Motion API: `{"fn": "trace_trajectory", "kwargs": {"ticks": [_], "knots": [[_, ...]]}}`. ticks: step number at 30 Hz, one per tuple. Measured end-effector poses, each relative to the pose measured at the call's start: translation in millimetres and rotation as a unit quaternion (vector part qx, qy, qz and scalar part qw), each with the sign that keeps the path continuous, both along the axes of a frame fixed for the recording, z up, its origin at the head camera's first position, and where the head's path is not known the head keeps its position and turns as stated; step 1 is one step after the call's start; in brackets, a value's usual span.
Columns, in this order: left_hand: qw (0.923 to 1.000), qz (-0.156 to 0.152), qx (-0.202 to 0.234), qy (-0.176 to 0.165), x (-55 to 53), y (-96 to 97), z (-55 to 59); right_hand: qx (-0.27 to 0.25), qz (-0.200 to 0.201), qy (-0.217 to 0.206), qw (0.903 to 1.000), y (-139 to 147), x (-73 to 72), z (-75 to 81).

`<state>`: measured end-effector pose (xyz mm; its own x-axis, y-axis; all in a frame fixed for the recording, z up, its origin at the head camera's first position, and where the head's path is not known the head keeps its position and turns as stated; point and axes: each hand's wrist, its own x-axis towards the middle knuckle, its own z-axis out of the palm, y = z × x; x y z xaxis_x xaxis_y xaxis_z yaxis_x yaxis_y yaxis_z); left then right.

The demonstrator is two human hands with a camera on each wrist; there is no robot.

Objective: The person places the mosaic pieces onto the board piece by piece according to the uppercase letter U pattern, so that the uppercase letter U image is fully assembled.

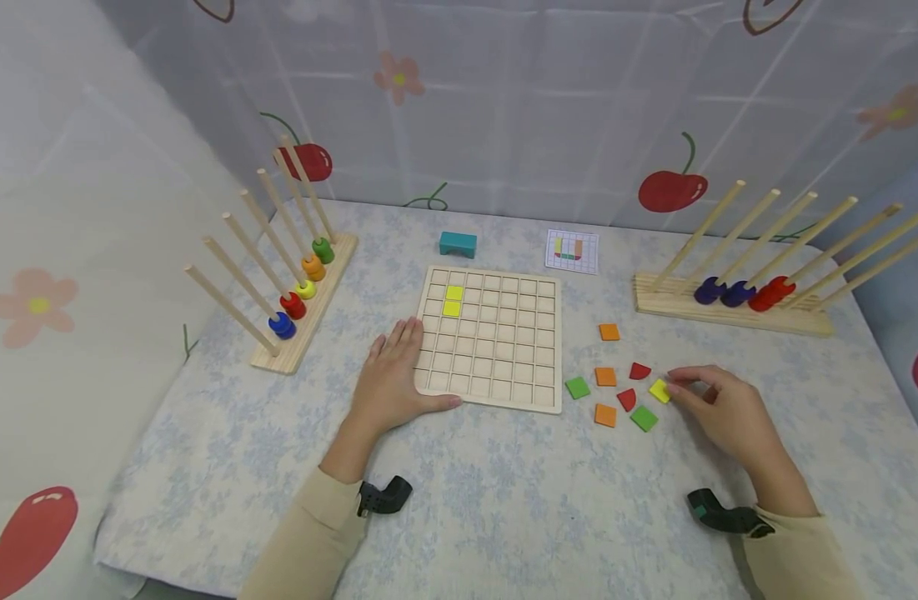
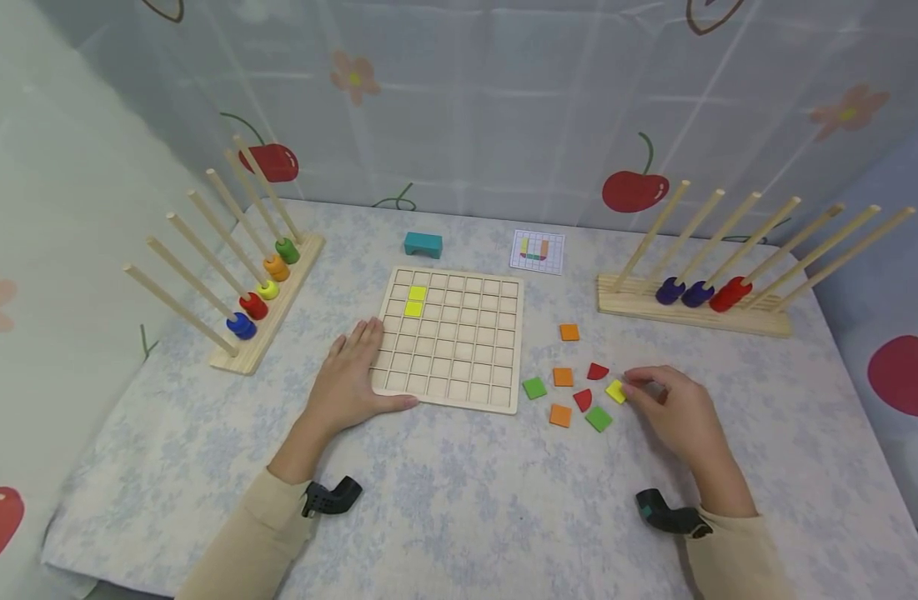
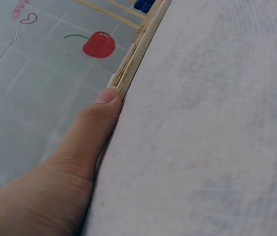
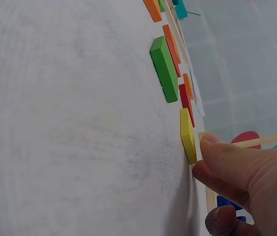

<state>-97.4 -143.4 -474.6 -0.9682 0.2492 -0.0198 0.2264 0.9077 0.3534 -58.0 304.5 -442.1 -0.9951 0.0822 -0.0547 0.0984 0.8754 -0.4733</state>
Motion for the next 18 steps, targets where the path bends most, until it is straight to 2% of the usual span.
{"fn": "trace_trajectory", "kwargs": {"ticks": [18], "knots": [[1.0000,0.002,-0.005,-0.005,0.0,0.6,0.0,-0.012,0.005,0.029,0.9995,0.4,0.9,-5.7]]}}
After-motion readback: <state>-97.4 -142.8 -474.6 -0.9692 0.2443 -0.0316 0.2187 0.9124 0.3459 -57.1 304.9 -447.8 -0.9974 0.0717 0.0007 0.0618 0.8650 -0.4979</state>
